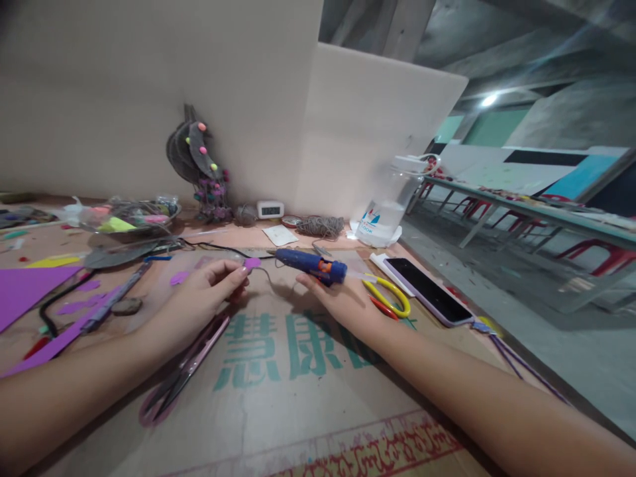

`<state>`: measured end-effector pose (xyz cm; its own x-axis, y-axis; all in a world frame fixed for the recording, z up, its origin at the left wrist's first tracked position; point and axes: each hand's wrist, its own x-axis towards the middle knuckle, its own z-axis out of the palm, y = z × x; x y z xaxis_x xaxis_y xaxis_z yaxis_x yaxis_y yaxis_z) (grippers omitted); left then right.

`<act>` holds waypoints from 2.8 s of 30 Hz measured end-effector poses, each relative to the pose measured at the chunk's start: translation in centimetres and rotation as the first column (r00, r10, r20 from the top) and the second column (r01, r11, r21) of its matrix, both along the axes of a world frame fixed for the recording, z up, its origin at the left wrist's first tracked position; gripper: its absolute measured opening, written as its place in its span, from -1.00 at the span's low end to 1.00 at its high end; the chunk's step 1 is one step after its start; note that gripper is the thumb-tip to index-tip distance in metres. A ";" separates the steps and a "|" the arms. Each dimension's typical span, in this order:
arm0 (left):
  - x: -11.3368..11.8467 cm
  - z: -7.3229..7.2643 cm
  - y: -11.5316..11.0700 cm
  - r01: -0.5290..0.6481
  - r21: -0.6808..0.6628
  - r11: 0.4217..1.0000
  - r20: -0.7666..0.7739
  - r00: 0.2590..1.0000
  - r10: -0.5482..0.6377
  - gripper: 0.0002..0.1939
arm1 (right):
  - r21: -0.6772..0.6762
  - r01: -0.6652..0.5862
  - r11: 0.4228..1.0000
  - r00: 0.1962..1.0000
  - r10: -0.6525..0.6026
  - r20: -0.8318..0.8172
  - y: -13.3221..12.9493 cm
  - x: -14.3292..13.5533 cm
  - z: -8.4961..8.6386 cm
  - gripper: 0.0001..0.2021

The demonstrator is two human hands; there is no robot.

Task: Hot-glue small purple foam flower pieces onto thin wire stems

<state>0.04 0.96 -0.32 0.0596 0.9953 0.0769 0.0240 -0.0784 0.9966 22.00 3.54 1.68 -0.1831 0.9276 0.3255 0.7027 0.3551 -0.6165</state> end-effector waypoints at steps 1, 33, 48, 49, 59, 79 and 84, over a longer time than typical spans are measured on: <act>0.0 -0.1 0.0 0.003 0.001 1.000 0.010 1.000 -0.003 -0.72 | -0.002 0.036 0.999 0.999 -0.036 0.035 0.0 0.1 0.2 -0.67; 0.1 -0.3 0.3 -0.030 0.037 0.999 -0.013 0.999 0.030 -0.75 | 0.077 0.078 0.994 0.957 -0.096 0.274 12.2 -0.1 1.1 -0.62; -0.1 -0.2 0.2 0.003 0.086 0.996 -0.122 0.993 0.007 -0.75 | -0.402 -0.530 0.747 0.741 0.177 -0.648 -0.4 -4.8 -0.2 -0.55; 0.0 -0.2 0.2 0.002 0.087 0.996 -0.126 0.992 0.009 -0.76 | -0.385 -0.499 0.776 0.763 0.184 -0.619 -0.2 -4.6 -0.3 -0.59; 0.1 0.3 -0.2 0.038 0.114 0.993 -0.249 0.968 -0.008 -0.77 | 0.067 -0.223 0.973 0.957 0.231 -0.174 0.4 -3.6 -0.7 -0.88; 0.2 0.7 -0.3 0.070 0.110 0.991 -0.327 0.945 -0.031 -0.79 | 0.150 -0.334 0.931 0.900 0.362 -0.243 0.3 -3.6 -1.3 -0.88; 0.2 0.6 -0.2 0.063 0.067 0.996 -0.262 0.964 -0.043 -0.76 | 0.107 -0.309 0.945 0.837 0.324 -0.441 0.9 -3.6 -1.5 -0.90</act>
<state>0.23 0.79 0.24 0.1397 0.9823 0.1248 0.2754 -0.1596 0.9480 18.37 4.45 0.15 -0.2932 0.8326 0.4700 0.2003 0.5342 -0.8213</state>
